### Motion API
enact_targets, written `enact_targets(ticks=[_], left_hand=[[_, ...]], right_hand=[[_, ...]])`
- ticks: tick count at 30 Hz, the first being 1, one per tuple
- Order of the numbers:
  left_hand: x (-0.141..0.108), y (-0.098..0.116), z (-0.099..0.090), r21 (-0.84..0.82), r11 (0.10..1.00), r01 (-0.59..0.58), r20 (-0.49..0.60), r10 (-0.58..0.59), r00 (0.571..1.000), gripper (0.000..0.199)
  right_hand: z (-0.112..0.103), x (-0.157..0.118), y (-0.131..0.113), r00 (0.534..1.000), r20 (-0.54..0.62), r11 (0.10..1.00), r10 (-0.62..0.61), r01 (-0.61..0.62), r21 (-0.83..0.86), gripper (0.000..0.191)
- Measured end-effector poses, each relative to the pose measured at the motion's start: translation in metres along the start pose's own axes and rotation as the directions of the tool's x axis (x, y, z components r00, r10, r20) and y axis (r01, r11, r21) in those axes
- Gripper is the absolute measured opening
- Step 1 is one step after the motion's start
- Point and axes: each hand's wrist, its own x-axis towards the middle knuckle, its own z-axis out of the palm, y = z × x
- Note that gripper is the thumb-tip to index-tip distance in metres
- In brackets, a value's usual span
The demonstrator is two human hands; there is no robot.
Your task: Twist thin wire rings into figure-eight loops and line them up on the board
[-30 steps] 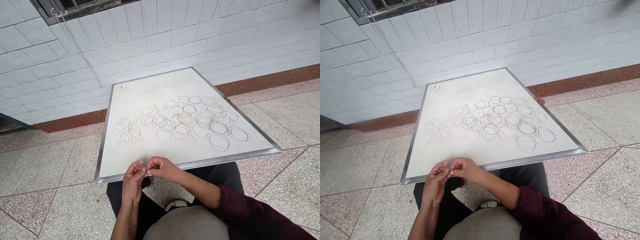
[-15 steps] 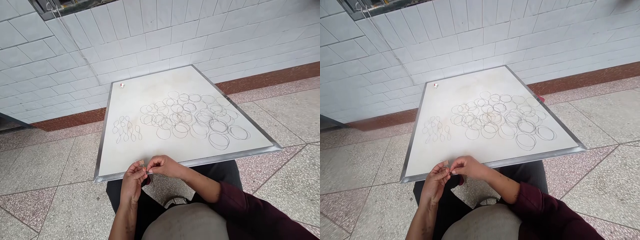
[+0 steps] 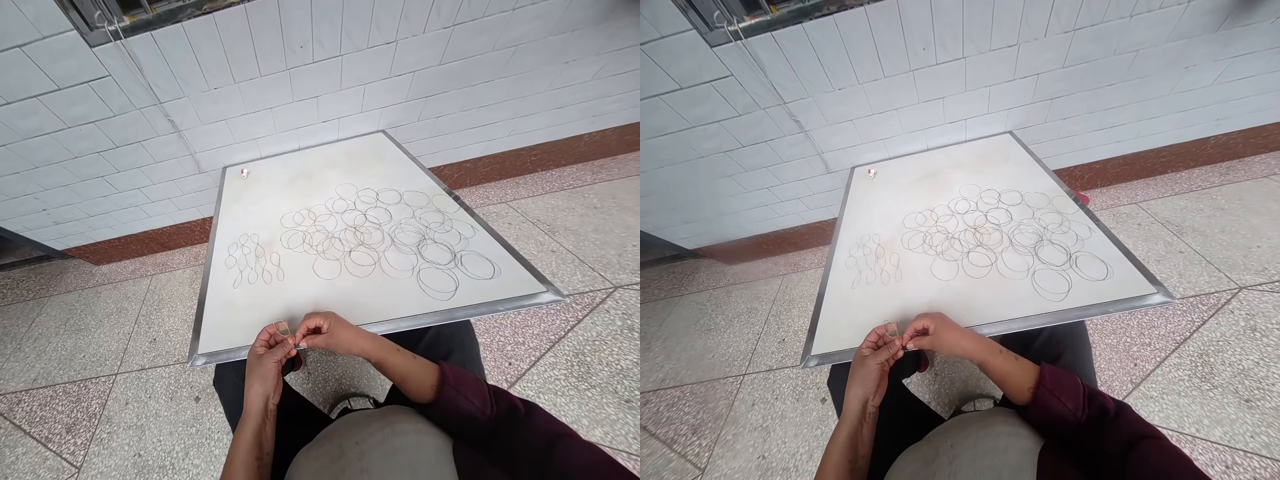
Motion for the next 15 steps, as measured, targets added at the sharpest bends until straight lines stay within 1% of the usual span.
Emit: enact_targets(ticks=[2,4,7,10,13,15], left_hand=[[-0.001,0.001,0.001,0.021,0.999,-0.031,-0.010,0.031,0.999,0.038],[-0.003,0.002,0.002,0.049,0.997,-0.061,-0.026,0.062,0.998,0.038],[-0.005,0.002,0.005,0.094,0.991,-0.094,-0.047,0.099,0.994,0.039],[-0.007,0.001,0.007,0.150,0.980,-0.127,-0.064,0.138,0.988,0.041],[-0.006,-0.004,0.008,0.170,0.972,-0.165,-0.042,0.174,0.984,0.045],[-0.004,-0.008,0.008,0.168,0.966,-0.197,-0.031,0.205,0.978,0.049]], right_hand=[[0.001,0.000,0.000,1.000,-0.021,0.999,0.006,-0.005,0.052,0.027],[0.003,0.000,0.000,0.998,-0.068,0.999,0.005,-0.001,0.051,0.027],[0.005,0.000,-0.003,0.990,-0.136,0.998,-0.043,0.036,-0.047,0.023],[0.010,0.000,-0.005,0.980,-0.171,0.986,-0.100,0.074,-0.151,0.019],[0.015,-0.001,-0.005,0.965,-0.218,0.962,-0.143,0.084,-0.260,0.015],[0.018,-0.002,-0.002,0.953,-0.252,0.949,-0.165,0.084,-0.303,0.015]])
